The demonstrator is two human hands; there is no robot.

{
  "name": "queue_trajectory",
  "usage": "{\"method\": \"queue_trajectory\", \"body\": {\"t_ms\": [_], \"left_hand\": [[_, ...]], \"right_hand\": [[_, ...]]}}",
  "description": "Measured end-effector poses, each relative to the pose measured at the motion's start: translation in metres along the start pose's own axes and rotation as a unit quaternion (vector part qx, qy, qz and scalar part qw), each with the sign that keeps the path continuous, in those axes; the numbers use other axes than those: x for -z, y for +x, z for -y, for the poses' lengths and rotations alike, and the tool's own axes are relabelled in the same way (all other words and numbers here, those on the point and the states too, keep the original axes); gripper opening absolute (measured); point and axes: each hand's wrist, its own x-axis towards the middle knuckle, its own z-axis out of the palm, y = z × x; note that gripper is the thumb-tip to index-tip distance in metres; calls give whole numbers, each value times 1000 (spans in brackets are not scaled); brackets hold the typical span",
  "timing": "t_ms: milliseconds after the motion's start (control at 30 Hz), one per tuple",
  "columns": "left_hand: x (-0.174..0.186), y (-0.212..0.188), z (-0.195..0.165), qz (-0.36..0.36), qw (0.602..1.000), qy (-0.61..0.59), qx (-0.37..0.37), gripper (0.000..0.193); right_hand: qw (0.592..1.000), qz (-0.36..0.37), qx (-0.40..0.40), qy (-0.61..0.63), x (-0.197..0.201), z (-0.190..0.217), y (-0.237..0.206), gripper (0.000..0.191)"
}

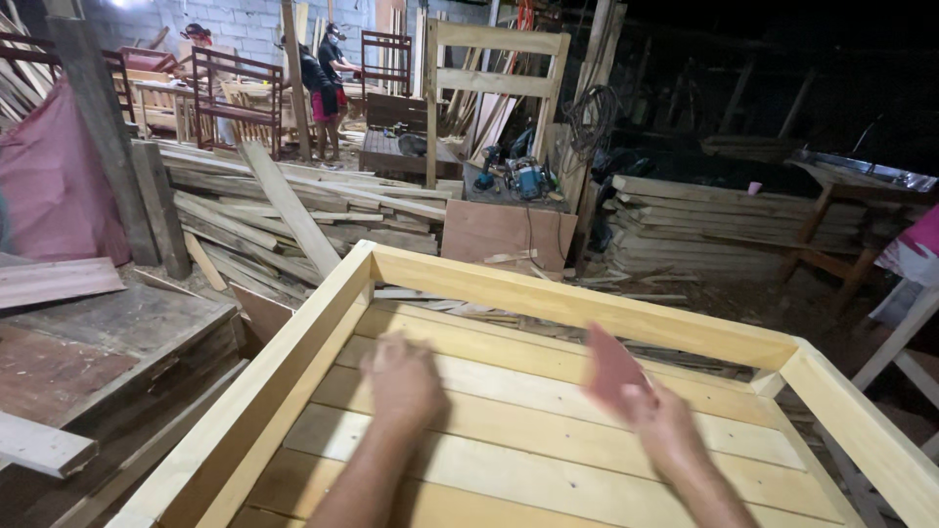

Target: The person sands a wooden bed frame with sheets of sandpaper, first rubbing the slatted base and side rails, then flipping attention to the headboard and rubbing its rails and edges by hand. They steady the frame with one hand while sanding with the other, working over different boards in turn.

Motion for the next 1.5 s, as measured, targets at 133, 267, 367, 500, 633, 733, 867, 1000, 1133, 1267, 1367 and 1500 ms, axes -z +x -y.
{"method": "queue_trajectory", "body": {"t_ms": [133,267,367,500,633,733,867,1000,1133,1267,1367,1500], "left_hand": [[-4,0,15,7,999,-19,44,46],[-10,-2,6,37,999,-23,32,43],[-13,-1,6,13,998,-62,31,37],[-20,4,12,-23,997,-66,16,34],[-23,4,13,-28,998,-48,10,34],[-18,2,10,12,998,-59,29,34],[-9,-1,4,12,998,-54,36,41],[-6,-1,-2,24,999,-23,39,45],[-9,0,-3,38,998,-34,39,45],[-10,-1,0,15,996,-73,39,42],[-10,-2,-1,35,995,-76,44,41],[-11,-1,-4,51,995,-66,56,42]], "right_hand": [[963,-6,125,-237,11,-28,13,56],[942,-25,277,-190,-38,-41,24,53],[947,-51,282,-147,-82,-25,30,44],[934,42,353,-41,-159,3,9,46],[916,52,394,-46,-175,-6,9,53],[964,9,265,-35,-94,-62,43,52],[957,-91,18,-276,37,-147,63,55],[958,-112,60,-257,9,-122,57,40],[971,-6,237,-23,-120,-24,19,32],[912,-38,393,-111,-157,3,-3,38],[957,-14,289,-18,-88,-41,14,55],[966,-124,25,-225,42,-121,32,41]]}}
